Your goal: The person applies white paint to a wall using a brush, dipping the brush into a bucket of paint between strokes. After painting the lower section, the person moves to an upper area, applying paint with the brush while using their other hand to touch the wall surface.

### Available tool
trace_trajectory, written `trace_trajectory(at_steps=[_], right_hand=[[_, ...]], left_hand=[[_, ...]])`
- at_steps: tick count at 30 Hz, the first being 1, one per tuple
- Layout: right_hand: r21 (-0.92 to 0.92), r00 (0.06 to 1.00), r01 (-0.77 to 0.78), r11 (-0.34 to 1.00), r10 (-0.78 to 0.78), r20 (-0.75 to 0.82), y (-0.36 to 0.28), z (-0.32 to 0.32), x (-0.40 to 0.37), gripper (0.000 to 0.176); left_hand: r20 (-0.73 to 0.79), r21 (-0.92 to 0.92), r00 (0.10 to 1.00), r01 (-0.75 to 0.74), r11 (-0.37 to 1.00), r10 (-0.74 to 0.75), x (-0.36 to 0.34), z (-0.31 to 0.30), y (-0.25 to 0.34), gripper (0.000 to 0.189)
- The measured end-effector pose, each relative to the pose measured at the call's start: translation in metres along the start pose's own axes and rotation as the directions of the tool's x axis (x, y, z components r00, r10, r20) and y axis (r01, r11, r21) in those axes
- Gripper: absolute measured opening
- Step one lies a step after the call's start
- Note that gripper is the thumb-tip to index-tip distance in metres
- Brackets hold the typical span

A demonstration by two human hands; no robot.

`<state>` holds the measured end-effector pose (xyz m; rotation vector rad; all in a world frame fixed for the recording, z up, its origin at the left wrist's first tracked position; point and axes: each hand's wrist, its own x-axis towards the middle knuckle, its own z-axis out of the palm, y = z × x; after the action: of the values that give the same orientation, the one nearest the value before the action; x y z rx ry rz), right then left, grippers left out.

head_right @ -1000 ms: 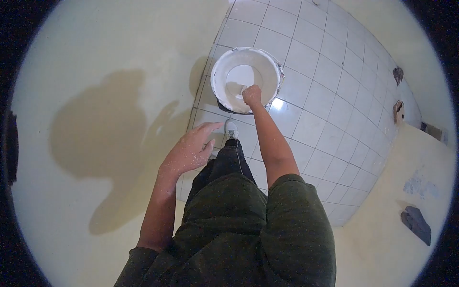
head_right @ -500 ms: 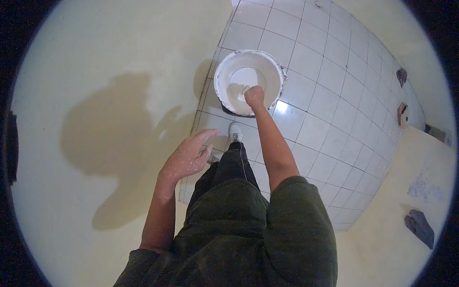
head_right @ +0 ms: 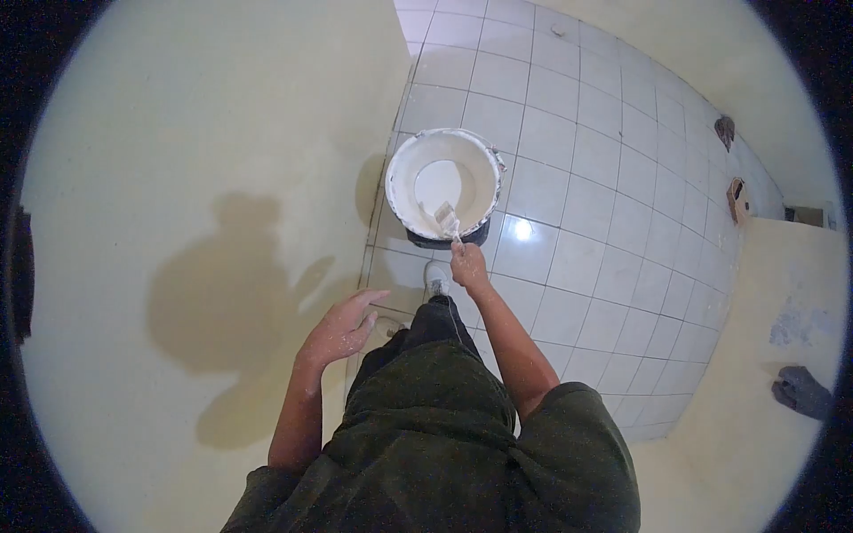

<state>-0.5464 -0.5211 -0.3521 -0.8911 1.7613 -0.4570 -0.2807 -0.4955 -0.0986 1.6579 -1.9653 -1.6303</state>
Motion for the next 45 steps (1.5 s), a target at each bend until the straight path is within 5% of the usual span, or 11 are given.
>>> trace_trajectory(at_steps=[3,6,7,13,19,28,45], right_hand=[[-0.279,0.887,0.386,0.879,-0.437,-0.151,0.02,0.008,-0.002,0.042],[-0.22,0.937,0.303,0.927,-0.332,-0.106,-0.017,-0.005,-0.032,0.041],[-0.188,0.897,0.38,0.906,-0.41,-0.165,-0.014,-0.002,-0.034,0.039],[-0.391,0.913,0.368,0.843,-0.408,-0.02,0.006,-0.005,-0.024,0.04],[-0.398,0.966,0.202,0.895,-0.25,-0.071,0.003,-0.005,-0.035,0.042],[-0.399,0.972,0.16,0.903,-0.214,-0.094,-0.012,-0.008,-0.039,0.037],[-0.403,0.964,0.237,0.884,-0.266,-0.018,0.012,-0.008,-0.032,0.044]], left_hand=[[0.012,0.003,1.0,-0.015,1.0,0.015,0.002,0.006,0.004,0.043],[0.054,0.03,0.995,-0.081,0.996,0.079,0.005,0.01,0.011,0.044],[0.053,0.042,0.994,-0.098,0.994,0.096,0.005,0.011,0.015,0.043],[0.076,0.131,0.981,-0.186,0.974,0.177,0.007,0.016,0.03,0.042],[0.082,0.14,0.981,-0.184,0.973,0.173,0.008,0.016,0.03,0.043],[0.065,0.142,0.978,-0.206,0.968,0.198,0.003,0.017,0.027,0.045],[0.102,0.158,0.974,-0.218,0.963,0.203,0.009,0.021,0.043,0.049]])
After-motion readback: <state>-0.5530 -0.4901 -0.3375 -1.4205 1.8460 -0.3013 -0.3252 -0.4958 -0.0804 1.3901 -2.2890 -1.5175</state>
